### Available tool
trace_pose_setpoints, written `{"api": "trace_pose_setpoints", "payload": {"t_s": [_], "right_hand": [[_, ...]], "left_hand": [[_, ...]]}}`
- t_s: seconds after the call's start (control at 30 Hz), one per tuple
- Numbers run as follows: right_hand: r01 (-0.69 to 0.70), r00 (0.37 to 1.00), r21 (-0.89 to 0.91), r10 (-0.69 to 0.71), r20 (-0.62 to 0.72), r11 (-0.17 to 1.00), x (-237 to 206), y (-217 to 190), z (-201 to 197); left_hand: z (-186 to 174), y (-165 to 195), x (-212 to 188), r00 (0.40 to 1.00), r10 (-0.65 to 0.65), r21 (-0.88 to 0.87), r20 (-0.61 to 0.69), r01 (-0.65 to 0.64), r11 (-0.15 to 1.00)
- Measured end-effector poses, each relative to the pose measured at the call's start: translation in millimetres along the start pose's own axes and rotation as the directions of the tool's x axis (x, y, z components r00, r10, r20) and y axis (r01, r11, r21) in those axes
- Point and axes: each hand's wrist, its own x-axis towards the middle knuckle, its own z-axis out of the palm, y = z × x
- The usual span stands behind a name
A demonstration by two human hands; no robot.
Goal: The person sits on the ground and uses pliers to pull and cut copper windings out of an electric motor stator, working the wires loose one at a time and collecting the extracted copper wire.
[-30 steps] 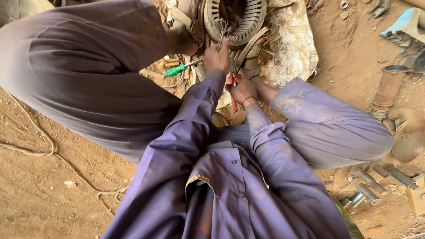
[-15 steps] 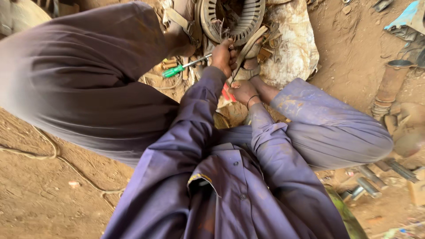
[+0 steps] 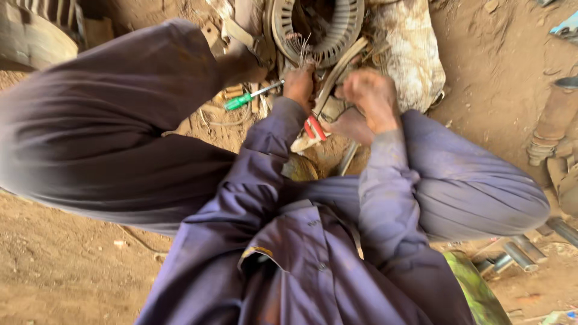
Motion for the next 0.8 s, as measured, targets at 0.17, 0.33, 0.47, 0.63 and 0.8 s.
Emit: {"api": "trace_pose_setpoints", "payload": {"t_s": [0.17, 0.33, 0.47, 0.63, 0.8], "right_hand": [[-0.465, 0.876, 0.186, 0.481, -0.047, 0.865, 51, -11, 44], [-0.635, 0.768, 0.251, 0.632, 0.107, 0.730, 79, -11, 67], [-0.604, 0.790, 0.201, 0.613, 0.023, 0.771, 84, -6, 67], [-0.624, 0.778, -0.004, 0.621, -0.096, 0.781, 86, -9, 70], [-0.580, 0.811, -0.049, 0.571, -0.125, 0.813, 82, -19, 76]], "left_hand": [[-17, -7, 12, 0.745, 0.645, 0.269, -0.168, -0.595, 0.757], [-23, -16, 13, 0.944, 0.322, -0.089, -0.077, -0.328, 0.941], [-8, -16, 19, 0.971, 0.220, -0.281, -0.094, -0.237, 0.930], [2, -7, 31, 0.991, -0.094, -0.412, -0.095, 0.047, 0.910], [6, -5, 38, 0.998, -0.070, -0.543, -0.006, 0.055, 0.838]]}}
